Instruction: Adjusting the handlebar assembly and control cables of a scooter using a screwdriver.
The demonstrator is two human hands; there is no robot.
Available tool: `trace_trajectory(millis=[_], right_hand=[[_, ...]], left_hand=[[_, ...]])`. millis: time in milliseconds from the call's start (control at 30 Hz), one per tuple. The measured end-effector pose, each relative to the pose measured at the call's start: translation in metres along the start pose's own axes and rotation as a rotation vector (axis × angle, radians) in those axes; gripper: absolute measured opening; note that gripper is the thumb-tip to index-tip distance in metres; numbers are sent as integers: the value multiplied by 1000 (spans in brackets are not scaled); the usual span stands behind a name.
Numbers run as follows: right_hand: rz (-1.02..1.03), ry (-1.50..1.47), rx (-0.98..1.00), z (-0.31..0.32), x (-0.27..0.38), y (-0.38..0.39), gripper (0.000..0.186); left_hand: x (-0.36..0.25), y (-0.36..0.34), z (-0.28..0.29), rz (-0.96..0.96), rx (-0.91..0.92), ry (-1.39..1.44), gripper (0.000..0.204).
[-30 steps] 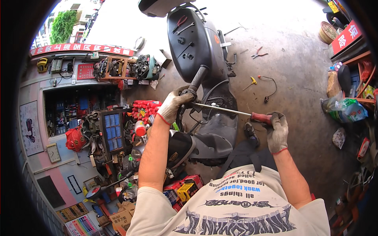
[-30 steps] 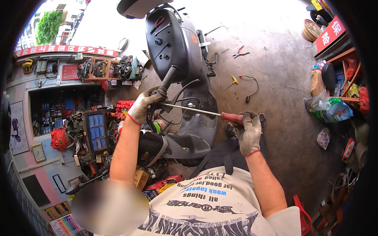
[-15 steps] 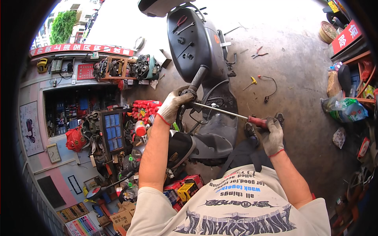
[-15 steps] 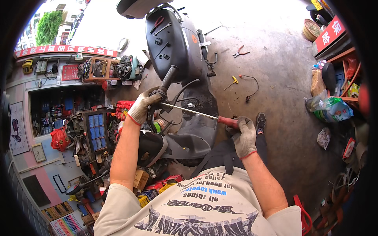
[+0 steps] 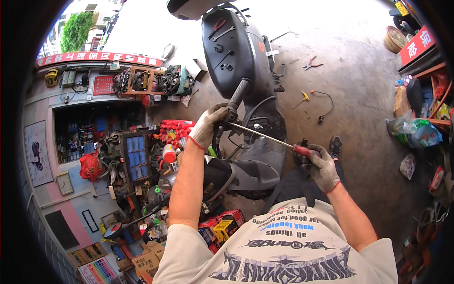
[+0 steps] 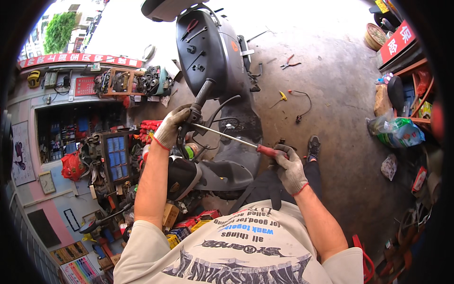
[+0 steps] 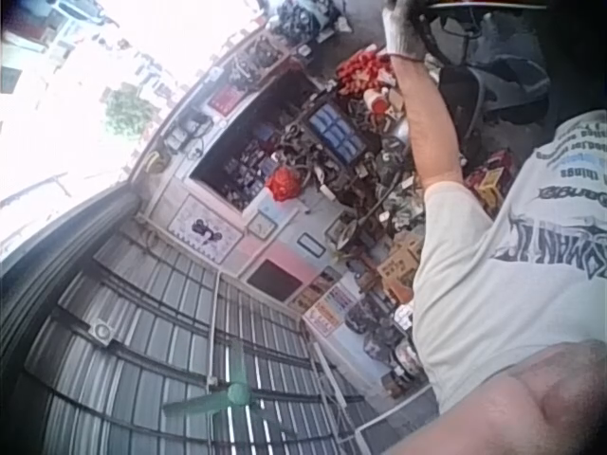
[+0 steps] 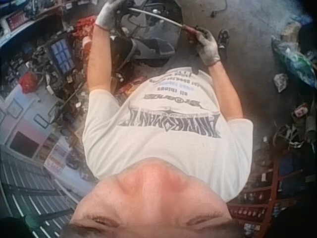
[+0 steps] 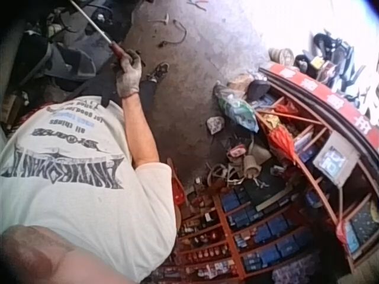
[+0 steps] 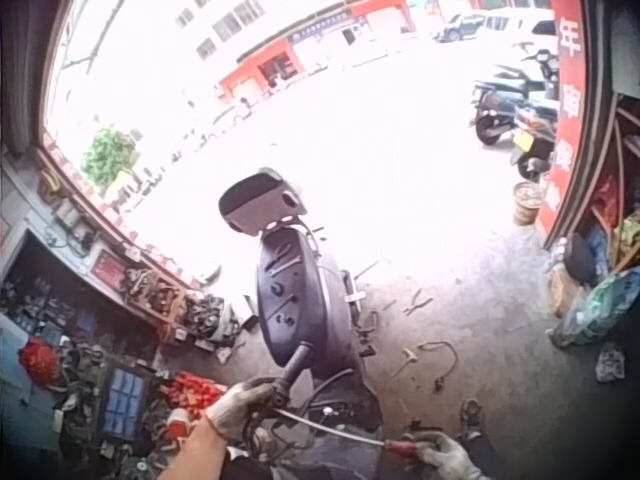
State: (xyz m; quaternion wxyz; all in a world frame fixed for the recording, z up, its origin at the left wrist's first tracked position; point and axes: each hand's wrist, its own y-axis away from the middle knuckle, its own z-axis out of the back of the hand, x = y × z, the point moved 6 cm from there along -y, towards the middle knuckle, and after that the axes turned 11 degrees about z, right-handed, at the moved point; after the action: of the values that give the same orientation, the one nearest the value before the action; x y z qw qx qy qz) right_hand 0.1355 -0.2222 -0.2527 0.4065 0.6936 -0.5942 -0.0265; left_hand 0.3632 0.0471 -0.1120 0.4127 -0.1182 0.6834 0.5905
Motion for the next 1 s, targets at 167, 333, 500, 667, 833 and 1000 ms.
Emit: trace_trajectory(millis=[167,333,500,667,833,1000], right_hand=[[-9,45,15,-3,0,4,29],[-38,-32,66,-1,-3,6,33],[5,98,55,-1,5,8,34],[84,171,27,-5,14,9,34],[91,205,20,-3,15,7,33],[95,193,18,-3,16,10,32]], left_hand=[[7,-2,5,47,36,136,50],[5,-3,3,31,41,113,52],[5,-4,4,6,-7,94,53],[6,-6,7,-3,39,57,53],[7,-7,8,0,23,71,57],[4,-3,7,-5,-22,9,57]])
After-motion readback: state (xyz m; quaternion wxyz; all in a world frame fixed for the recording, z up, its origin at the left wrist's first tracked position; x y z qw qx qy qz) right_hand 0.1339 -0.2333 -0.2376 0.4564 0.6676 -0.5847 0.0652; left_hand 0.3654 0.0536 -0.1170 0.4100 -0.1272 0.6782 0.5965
